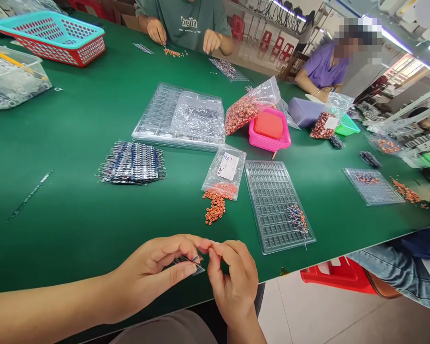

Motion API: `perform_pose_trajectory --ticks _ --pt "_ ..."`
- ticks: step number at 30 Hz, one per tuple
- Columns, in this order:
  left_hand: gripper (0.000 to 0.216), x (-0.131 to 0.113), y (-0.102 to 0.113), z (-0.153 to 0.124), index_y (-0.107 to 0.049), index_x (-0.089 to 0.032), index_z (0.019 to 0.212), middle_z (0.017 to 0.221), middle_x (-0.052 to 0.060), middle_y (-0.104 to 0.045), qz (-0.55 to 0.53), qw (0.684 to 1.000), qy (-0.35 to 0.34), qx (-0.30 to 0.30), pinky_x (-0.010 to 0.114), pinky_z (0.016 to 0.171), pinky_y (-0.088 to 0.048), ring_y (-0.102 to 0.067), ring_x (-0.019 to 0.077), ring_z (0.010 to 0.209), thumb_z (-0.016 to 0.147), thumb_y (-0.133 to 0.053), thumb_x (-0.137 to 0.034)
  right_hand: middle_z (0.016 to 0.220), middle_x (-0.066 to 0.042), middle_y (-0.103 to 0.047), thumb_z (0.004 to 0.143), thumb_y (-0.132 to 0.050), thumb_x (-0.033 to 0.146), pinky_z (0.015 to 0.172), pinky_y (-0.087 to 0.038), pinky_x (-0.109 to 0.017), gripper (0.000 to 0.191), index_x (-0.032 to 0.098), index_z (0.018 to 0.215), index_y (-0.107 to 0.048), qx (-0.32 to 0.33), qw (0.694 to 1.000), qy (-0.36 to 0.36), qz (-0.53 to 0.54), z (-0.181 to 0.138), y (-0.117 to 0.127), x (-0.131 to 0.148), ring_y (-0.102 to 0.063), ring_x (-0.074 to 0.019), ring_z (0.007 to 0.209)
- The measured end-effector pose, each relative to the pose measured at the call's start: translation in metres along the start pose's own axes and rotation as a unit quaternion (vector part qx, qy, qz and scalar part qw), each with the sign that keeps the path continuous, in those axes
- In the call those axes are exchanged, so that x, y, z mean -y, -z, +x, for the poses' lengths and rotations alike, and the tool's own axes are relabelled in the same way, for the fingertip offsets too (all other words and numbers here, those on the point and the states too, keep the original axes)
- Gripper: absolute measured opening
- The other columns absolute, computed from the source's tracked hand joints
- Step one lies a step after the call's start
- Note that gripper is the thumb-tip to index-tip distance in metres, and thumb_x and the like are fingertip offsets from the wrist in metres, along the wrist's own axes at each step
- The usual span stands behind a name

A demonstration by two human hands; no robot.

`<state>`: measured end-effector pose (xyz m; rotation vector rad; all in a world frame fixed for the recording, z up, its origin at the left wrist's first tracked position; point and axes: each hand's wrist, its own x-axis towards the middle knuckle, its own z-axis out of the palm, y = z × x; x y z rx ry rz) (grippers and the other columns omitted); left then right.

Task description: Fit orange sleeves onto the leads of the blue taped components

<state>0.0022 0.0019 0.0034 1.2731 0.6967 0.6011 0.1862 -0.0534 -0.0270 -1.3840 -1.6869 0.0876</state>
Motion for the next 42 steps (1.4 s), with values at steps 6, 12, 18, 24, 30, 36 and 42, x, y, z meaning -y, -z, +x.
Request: perform_pose_trajectory --ticks 6,12,18,24,30,36,42 --pt "0.007 -0.0015 -0.0012 -0.0003 -0.061 -0.019 0.087 0.123 0.01 -0.073 -0.015 1.0 -0.007 -0.006 0.041 0.106 -0.051 -0.067 0.0255 0.119 0.092 -0.06 -0.025 0.086 -0.003 -0.07 0.088 -0.063 0.003 0.064 -0.056 -0.029 0.035 0.026 0.115 -0.065 0.002 1.0 0.014 -0.008 -0.0012 0.0007 -0.0004 -0.068 -0.0162 0.075" --pt "0.005 -0.0012 0.0 0.0006 -0.062 -0.018 0.089 0.124 0.012 -0.073 0.006 1.0 -0.019 -0.008 0.04 0.105 -0.052 -0.067 0.0255 0.119 0.092 -0.059 -0.022 0.088 -0.003 -0.07 0.088 -0.064 0.003 0.064 -0.056 -0.028 0.034 0.025 0.115 -0.066 0.007 1.0 0.014 -0.005 -0.0006 0.0003 -0.0015 -0.068 -0.0156 0.076" --pt "0.005 0.0008 0.0005 -0.0002 -0.062 -0.018 0.089 0.118 0.011 -0.074 0.046 0.997 -0.057 -0.006 0.04 0.103 -0.052 -0.069 0.025 0.115 0.092 -0.058 -0.019 0.089 -0.003 -0.069 0.087 -0.063 0.0 0.066 -0.055 -0.027 0.031 0.021 0.11 -0.066 0.0 1.0 0.006 0.019 -0.0008 -0.0001 -0.0013 -0.067 -0.0148 0.078" --pt "0.005 0.0025 0.0004 0.0003 -0.063 -0.018 0.09 0.118 0.011 -0.074 0.045 0.997 -0.068 -0.009 0.039 0.102 -0.052 -0.069 0.0242 0.113 0.092 -0.058 -0.018 0.089 -0.003 -0.069 0.087 -0.064 0.0 0.065 -0.055 -0.026 0.03 0.02 0.109 -0.066 -0.007 1.0 -0.001 0.03 -0.001 -0.0007 -0.0011 -0.066 -0.0139 0.078" --pt "0.006 0.003 0.0004 0.001 -0.063 -0.018 0.091 0.118 0.011 -0.073 0.036 0.997 -0.061 -0.005 0.04 0.103 -0.052 -0.069 0.0248 0.114 0.093 -0.057 -0.019 0.086 -0.003 -0.068 0.087 -0.065 0.001 0.063 -0.054 -0.027 0.027 0.02 0.107 -0.066 -0.009 1.0 0.011 0.016 -0.0016 -0.0002 -0.001 -0.066 -0.0141 0.075" --pt "0.006 0.0008 -0.0004 0.001 -0.063 -0.018 0.089 0.118 0.012 -0.073 0.045 0.997 -0.052 -0.017 0.041 0.101 -0.052 -0.069 0.0252 0.112 0.091 -0.058 -0.021 0.086 -0.003 -0.068 0.087 -0.065 0.0 0.064 -0.055 -0.027 0.029 0.019 0.109 -0.065 -0.005 0.999 0.032 0.005 0.001 -0.0011 -0.0005 -0.066 -0.0145 0.076" --pt "0.006 -0.0013 -0.0001 0.0014 -0.062 -0.018 0.087 0.116 0.011 -0.074 0.054 0.997 -0.053 -0.018 0.038 0.098 -0.053 -0.07 0.0239 0.109 0.09 -0.058 -0.02 0.086 -0.003 -0.069 0.087 -0.065 0.002 0.064 -0.055 -0.027 0.027 0.02 0.107 -0.066 -0.005 0.999 0.033 -0.01 0.0009 -0.0016 -0.0017 -0.066 -0.0145 0.075"
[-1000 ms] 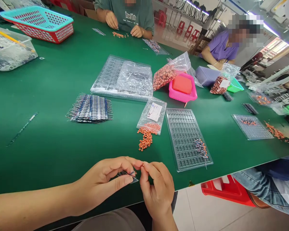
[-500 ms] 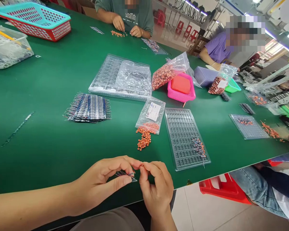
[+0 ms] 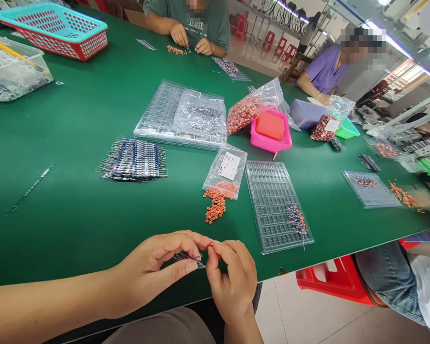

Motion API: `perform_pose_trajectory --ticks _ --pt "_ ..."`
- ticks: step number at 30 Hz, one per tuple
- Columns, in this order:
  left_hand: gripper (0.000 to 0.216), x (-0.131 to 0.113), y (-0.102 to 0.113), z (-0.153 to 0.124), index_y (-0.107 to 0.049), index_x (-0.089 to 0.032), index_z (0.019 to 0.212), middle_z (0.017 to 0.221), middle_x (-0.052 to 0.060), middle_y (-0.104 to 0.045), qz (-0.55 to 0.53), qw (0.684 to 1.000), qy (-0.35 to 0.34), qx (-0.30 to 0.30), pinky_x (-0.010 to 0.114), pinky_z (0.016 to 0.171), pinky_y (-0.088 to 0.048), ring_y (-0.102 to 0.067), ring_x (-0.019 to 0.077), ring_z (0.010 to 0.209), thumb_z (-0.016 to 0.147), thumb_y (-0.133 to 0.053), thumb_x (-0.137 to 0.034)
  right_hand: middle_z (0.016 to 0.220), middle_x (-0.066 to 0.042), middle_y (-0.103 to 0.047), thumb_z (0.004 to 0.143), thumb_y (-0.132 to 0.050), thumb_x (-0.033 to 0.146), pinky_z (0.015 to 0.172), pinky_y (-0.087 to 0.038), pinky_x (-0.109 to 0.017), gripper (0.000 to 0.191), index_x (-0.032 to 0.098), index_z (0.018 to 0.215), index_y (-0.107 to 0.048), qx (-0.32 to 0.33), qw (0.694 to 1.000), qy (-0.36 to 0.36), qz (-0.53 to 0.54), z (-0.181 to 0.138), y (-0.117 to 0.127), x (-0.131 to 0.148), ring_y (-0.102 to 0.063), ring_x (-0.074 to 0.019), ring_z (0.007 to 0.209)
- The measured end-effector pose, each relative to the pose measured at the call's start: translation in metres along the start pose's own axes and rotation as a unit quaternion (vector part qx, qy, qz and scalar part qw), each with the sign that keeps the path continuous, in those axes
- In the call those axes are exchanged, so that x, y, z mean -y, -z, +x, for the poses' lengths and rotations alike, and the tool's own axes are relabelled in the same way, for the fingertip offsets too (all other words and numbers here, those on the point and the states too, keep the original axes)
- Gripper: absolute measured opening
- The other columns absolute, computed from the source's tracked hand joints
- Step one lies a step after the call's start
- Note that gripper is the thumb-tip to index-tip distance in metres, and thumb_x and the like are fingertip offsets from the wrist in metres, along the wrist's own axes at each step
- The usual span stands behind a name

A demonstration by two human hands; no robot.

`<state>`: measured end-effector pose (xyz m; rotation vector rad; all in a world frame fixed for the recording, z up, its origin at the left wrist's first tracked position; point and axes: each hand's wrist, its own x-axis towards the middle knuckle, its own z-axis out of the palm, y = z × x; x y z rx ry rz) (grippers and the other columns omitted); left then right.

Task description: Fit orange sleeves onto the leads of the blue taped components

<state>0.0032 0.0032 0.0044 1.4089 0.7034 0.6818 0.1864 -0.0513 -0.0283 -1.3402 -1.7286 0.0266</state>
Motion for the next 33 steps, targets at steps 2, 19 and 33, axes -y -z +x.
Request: perform_pose_trajectory --ticks 2,19,33 --pt "0.006 0.0013 -0.0001 -0.0006 -0.063 -0.018 0.087 0.116 0.01 -0.074 0.004 1.0 -0.005 -0.002 0.037 0.097 -0.053 -0.07 0.0234 0.109 0.091 -0.058 -0.019 0.086 -0.003 -0.069 0.087 -0.065 0.002 0.064 -0.055 -0.027 0.027 0.02 0.107 -0.066 -0.001 1.0 0.0 -0.005 -0.0009 0.0003 -0.0001 -0.066 -0.0144 0.075" --pt "0.014 0.0006 -0.0012 -0.0008 -0.065 -0.017 0.092 0.104 0.012 -0.076 0.117 0.982 -0.15 -0.015 0.032 0.092 -0.056 -0.07 0.0214 0.107 0.089 -0.057 -0.006 0.083 -0.002 -0.07 0.088 -0.066 0.006 0.061 -0.056 -0.027 0.024 0.022 0.105 -0.066 -0.016 1.0 -0.02 -0.01 -0.0026 -0.0002 0.0011 -0.067 -0.0147 0.072" --pt "0.012 0.0033 -0.0019 -0.0035 -0.065 -0.018 0.093 0.106 0.011 -0.075 0.087 0.989 -0.119 -0.013 0.032 0.093 -0.055 -0.069 0.0211 0.107 0.09 -0.056 -0.01 0.081 -0.002 -0.07 0.088 -0.066 0.006 0.06 -0.056 -0.027 0.023 0.023 0.104 -0.066 -0.019 0.999 0.0 -0.026 0.0 0.0009 0.0027 -0.067 -0.0147 0.07"
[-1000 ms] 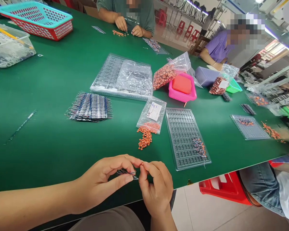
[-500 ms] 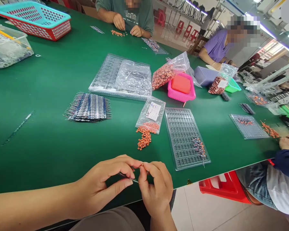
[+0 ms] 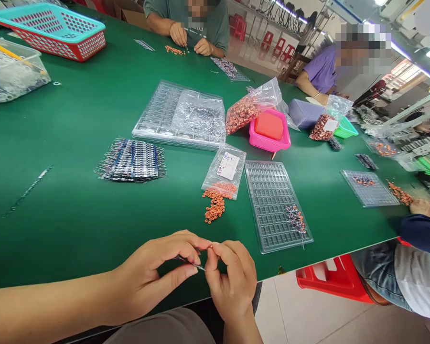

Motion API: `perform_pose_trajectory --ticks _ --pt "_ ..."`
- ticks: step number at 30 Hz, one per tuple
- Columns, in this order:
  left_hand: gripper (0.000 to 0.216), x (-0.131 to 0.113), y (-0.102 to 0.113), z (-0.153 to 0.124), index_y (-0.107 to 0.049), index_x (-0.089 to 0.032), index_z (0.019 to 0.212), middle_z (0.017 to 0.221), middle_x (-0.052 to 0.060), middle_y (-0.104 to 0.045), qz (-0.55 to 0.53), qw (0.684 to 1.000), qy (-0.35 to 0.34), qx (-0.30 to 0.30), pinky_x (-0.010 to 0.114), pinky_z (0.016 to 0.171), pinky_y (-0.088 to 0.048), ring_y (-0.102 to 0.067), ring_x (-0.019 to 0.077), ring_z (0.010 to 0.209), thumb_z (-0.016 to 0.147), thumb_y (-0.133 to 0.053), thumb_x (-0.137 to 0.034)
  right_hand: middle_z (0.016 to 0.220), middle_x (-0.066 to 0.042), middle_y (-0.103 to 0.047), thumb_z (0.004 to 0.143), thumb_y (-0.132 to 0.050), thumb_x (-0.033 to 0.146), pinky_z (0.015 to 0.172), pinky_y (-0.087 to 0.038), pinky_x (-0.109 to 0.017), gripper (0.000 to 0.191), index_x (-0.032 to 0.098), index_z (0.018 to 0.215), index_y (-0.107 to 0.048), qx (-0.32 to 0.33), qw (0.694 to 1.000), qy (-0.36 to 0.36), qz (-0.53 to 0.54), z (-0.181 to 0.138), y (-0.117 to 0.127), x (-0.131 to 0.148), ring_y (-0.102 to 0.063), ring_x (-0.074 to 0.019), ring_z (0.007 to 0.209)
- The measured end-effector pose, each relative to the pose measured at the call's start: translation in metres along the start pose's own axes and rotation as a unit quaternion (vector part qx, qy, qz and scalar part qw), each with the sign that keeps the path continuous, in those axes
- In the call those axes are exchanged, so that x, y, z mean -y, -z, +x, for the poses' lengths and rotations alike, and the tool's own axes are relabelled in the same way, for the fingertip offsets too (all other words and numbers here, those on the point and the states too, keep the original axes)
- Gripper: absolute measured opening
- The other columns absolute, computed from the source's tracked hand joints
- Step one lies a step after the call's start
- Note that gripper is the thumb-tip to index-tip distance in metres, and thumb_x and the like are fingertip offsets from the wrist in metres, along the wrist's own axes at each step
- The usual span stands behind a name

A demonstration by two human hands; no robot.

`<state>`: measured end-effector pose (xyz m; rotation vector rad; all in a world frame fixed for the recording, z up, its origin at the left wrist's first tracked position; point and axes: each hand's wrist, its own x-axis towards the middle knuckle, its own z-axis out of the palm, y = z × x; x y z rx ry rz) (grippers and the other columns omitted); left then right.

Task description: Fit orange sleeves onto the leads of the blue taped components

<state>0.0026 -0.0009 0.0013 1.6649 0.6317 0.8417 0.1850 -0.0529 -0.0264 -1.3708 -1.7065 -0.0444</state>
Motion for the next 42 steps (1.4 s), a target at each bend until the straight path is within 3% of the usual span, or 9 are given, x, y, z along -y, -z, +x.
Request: perform_pose_trajectory --ticks 5,7,10,16,24,42 --pt "0.007 0.001 -0.001 0.004 -0.066 -0.018 0.089 0.111 0.009 -0.073 -0.141 0.978 0.153 -0.001 0.034 0.094 -0.054 -0.068 0.0217 0.105 0.091 -0.06 -0.022 0.08 -0.002 -0.069 0.087 -0.066 0.008 0.057 -0.055 -0.027 0.02 0.022 0.1 -0.066 -0.013 1.0 -0.013 0.001 -0.003 0.0 0.0 -0.067 -0.0146 0.068" --pt "0.011 0.0 0.0 0.009 -0.067 -0.018 0.088 0.105 0.008 -0.073 -0.2 0.954 0.221 -0.022 0.034 0.089 -0.054 -0.068 0.0206 0.098 0.088 -0.064 -0.028 0.08 -0.002 -0.069 0.086 -0.066 0.007 0.055 -0.054 -0.026 0.021 0.022 0.1 -0.066 -0.014 1.0 -0.02 0.009 -0.003 0.0 0.0 -0.067 -0.0146 0.067" --pt "0.016 -0.001 0.001 0.014 -0.068 -0.016 0.087 0.089 0.003 -0.07 -0.233 0.932 0.271 -0.053 0.03 0.078 -0.053 -0.063 0.0165 0.082 0.084 -0.07 -0.031 0.078 -0.002 -0.068 0.085 -0.066 0.005 0.054 -0.053 -0.026 0.023 0.022 0.1 -0.065 -0.009 1.0 -0.019 0.023 -0.003 0.0 -0.001 -0.066 -0.0144 0.066" --pt "0.019 -0.005 0.002 0.018 -0.066 -0.017 0.079 0.075 -0.001 -0.064 -0.25 0.921 0.291 -0.068 0.028 0.072 -0.05 -0.058 0.0142 0.072 0.076 -0.076 -0.033 0.078 -0.002 -0.069 0.084 -0.066 0.002 0.055 -0.052 -0.026 0.025 0.022 0.101 -0.066 0.018 0.997 -0.02 0.072 -0.002 0.001 -0.001 -0.065 -0.0146 0.066" --pt "0.014 -0.006 0.001 0.018 -0.07 -0.016 0.079 0.076 0.0 -0.067 -0.261 0.919 0.29 -0.057 0.03 0.078 -0.051 -0.061 0.0151 0.075 0.075 -0.075 -0.029 0.079 -0.002 -0.065 0.086 -0.065 0.004 0.054 -0.05 -0.025 0.02 0.022 0.094 -0.067 0.055 0.98 -0.105 0.161 0.0 0.007 -0.001 -0.062 -0.0136 0.067" --pt "0.01 -0.006 -0.001 0.016 -0.071 -0.016 0.079 0.075 -0.001 -0.068 -0.263 0.92 0.286 -0.054 0.028 0.075 -0.051 -0.061 0.0145 0.074 0.076 -0.074 -0.026 0.078 -0.001 -0.066 0.087 -0.066 0.008 0.054 -0.049 -0.025 0.016 0.022 0.094 -0.068 0.059 0.976 -0.11 0.179 -0.001 0.007 -0.002 -0.063 -0.0148 0.067"
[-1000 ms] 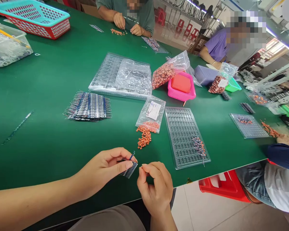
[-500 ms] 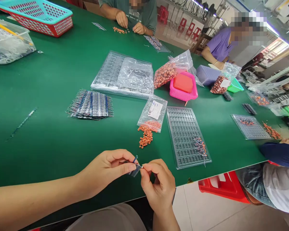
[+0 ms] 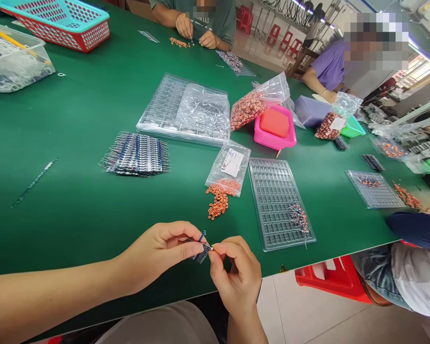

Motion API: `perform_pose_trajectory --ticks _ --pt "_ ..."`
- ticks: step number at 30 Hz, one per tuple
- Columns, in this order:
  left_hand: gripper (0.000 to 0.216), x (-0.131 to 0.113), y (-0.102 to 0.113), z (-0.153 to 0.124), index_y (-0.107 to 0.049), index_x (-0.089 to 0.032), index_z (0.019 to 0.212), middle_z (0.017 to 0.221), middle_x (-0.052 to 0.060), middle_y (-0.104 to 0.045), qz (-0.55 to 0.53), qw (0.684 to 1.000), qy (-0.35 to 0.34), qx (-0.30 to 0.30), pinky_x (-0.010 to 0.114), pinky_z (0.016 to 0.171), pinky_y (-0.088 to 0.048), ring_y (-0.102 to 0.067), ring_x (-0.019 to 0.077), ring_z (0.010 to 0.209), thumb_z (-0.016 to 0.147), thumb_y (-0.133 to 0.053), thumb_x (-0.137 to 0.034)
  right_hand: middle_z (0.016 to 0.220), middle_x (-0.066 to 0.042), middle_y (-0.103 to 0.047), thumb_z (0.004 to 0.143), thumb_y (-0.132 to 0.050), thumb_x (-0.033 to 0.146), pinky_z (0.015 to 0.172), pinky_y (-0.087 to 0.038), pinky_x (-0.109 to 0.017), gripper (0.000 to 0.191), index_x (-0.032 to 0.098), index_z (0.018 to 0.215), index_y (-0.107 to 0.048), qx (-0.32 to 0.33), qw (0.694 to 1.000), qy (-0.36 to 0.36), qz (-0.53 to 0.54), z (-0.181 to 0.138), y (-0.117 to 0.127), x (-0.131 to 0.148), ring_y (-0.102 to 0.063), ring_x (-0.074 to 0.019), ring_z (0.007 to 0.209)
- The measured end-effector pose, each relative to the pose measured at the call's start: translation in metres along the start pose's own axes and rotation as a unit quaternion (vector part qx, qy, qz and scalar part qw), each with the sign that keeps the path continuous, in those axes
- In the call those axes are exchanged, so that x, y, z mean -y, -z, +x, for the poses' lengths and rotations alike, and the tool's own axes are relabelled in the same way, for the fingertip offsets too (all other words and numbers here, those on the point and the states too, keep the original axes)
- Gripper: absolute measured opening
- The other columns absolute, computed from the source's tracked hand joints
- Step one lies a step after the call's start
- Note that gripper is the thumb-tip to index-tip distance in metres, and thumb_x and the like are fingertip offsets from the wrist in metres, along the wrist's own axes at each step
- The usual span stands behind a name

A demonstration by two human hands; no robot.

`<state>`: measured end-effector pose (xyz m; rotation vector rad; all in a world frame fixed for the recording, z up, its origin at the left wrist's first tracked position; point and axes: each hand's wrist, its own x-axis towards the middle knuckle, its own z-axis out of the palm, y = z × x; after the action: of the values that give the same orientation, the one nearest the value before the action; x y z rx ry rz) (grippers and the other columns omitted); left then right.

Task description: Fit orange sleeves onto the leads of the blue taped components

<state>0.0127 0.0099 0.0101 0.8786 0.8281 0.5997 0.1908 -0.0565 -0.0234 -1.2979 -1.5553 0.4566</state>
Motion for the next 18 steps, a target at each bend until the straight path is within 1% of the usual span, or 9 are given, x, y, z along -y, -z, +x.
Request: perform_pose_trajectory --ticks 3,7,13,18 --pt "0.012 -0.001 0.001 -0.001 -0.071 -0.016 0.078 0.075 -0.001 -0.068 0.006 1.0 0.006 -0.001 0.028 0.074 -0.05 -0.061 0.0144 0.073 0.075 -0.075 -0.027 0.076 -0.001 -0.065 0.087 -0.065 0.009 0.054 -0.049 -0.025 0.014 0.022 0.093 -0.067 0.011 1.0 -0.008 0.02 0.002 0.001 -0.001 -0.062 -0.0149 0.067" --pt "0.017 -0.001 0.001 -0.002 -0.071 -0.016 0.08 0.074 -0.001 -0.067 0.03 0.999 0.022 -0.001 0.029 0.072 -0.05 -0.061 0.0151 0.071 0.075 -0.075 -0.031 0.074 0.0 -0.062 0.089 -0.065 0.011 0.053 -0.046 -0.024 0.011 0.022 0.091 -0.067 0.05 0.995 -0.041 0.076 0.006 0.003 -0.003 -0.058 -0.0138 0.066" --pt "0.021 0.0 0.001 -0.002 -0.07 -0.015 0.082 0.073 -0.001 -0.064 0.086 0.996 0.03 0.005 0.029 0.068 -0.047 -0.057 0.0149 0.068 0.077 -0.071 -0.036 0.071 0.001 -0.06 0.089 -0.068 0.015 0.053 -0.041 -0.023 0.007 0.022 0.088 -0.067 0.1 0.977 -0.092 0.164 0.009 0.008 -0.008 -0.054 -0.0129 0.065" --pt "0.021 0.0 0.002 -0.004 -0.07 -0.015 0.082 0.07 -0.002 -0.063 0.107 0.994 0.037 0.008 0.026 0.062 -0.042 -0.053 0.0134 0.066 0.08 -0.07 -0.035 0.072 0.001 -0.059 0.089 -0.07 0.018 0.055 -0.038 -0.024 0.006 0.023 0.089 -0.07 0.124 0.961 -0.137 0.203 0.007 0.012 -0.012 -0.052 -0.013 0.067"
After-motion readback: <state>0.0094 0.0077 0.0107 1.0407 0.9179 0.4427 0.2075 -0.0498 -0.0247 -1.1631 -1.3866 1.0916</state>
